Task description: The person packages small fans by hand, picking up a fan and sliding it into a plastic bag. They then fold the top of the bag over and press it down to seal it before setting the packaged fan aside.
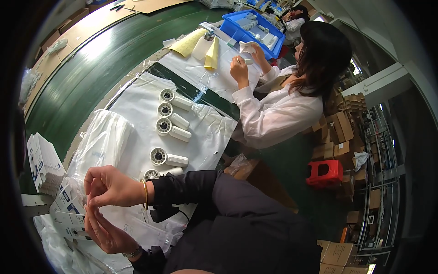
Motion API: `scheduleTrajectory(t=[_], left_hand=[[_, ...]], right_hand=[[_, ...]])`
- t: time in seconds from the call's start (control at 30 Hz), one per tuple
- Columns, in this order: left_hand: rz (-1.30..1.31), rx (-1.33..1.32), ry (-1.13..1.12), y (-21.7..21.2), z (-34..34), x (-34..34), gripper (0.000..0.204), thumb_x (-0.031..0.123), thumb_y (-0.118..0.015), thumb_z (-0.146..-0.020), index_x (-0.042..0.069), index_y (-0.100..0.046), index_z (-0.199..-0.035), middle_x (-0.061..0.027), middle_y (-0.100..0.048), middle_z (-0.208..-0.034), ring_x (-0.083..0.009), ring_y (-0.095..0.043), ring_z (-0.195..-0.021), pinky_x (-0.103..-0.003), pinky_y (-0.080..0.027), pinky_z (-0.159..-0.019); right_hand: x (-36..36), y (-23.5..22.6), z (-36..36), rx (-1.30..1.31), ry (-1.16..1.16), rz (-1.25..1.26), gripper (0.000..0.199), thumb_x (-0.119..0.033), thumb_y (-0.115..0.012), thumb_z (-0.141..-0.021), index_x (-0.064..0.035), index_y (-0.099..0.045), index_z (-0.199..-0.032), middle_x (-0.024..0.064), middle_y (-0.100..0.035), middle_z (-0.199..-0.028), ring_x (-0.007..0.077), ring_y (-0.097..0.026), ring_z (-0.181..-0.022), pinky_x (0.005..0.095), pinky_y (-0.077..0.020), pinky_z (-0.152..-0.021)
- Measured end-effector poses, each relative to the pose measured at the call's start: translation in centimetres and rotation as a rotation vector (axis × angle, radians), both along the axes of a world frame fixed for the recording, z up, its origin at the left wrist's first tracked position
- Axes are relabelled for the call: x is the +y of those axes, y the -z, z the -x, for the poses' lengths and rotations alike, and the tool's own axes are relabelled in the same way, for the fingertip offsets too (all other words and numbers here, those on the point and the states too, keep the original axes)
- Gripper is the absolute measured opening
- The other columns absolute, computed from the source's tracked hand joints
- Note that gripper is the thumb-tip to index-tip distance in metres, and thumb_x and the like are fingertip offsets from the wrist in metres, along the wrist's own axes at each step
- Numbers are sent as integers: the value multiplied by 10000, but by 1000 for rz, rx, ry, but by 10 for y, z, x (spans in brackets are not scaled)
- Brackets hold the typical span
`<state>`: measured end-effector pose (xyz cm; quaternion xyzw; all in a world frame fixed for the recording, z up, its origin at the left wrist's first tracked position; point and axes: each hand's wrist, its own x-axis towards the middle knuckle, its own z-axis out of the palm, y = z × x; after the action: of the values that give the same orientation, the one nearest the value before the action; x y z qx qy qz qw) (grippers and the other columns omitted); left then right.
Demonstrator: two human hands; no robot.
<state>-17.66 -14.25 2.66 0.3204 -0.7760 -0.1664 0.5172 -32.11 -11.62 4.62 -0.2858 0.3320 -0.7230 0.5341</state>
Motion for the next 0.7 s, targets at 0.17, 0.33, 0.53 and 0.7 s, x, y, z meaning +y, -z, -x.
scheduleTrajectory(t=[0.17, 0.33, 0.53, 0.7], left_hand=[[37, -23, -19, 8, -2, 0, 298, -50, -722, -1007, -24, -764, -1300, -156, -715, -1139, -262, -716, -1015, -357, -611, -858], [69, -84, -90, 15, -16, -3, 283, -42, -720, -1012, -27, -766, -1291, -175, -723, -1164, -270, -727, -1023, -356, -616, -844], [86, 89, -128, 21, -10, -12, 269, -50, -720, -1012, -37, -763, -1277, -168, -708, -1183, -258, -727, -983, -361, -622, -828], [-2, 186, -83, 21, -7, -6, 228, -28, -676, -1054, -48, -733, -1274, -155, -700, -1209, -238, -713, -1020, -351, -610, -867]], right_hand=[[6, 0, 4, 96, 32, -12, 241, 3, -778, -952, 30, -591, -1102, 155, -801, -998, 145, -775, -886, 278, -609, -815], [5, 0, 2, 76, -115, -41, 278, -9, -751, -981, 52, -607, -1211, 182, -805, -1060, 147, -776, -944, 286, -605, -853], [11, -8, -2, 143, -102, 83, 414, -22, -723, -1020, 10, -587, -1411, 98, -807, -1132, 123, -755, -1055, 297, -571, -957], [8, 1, -8, 484, 42, 198, 390, -34, -760, -993, -7, -637, -1362, 43, -805, -1145, 106, -753, -1047, 317, -575, -952]])
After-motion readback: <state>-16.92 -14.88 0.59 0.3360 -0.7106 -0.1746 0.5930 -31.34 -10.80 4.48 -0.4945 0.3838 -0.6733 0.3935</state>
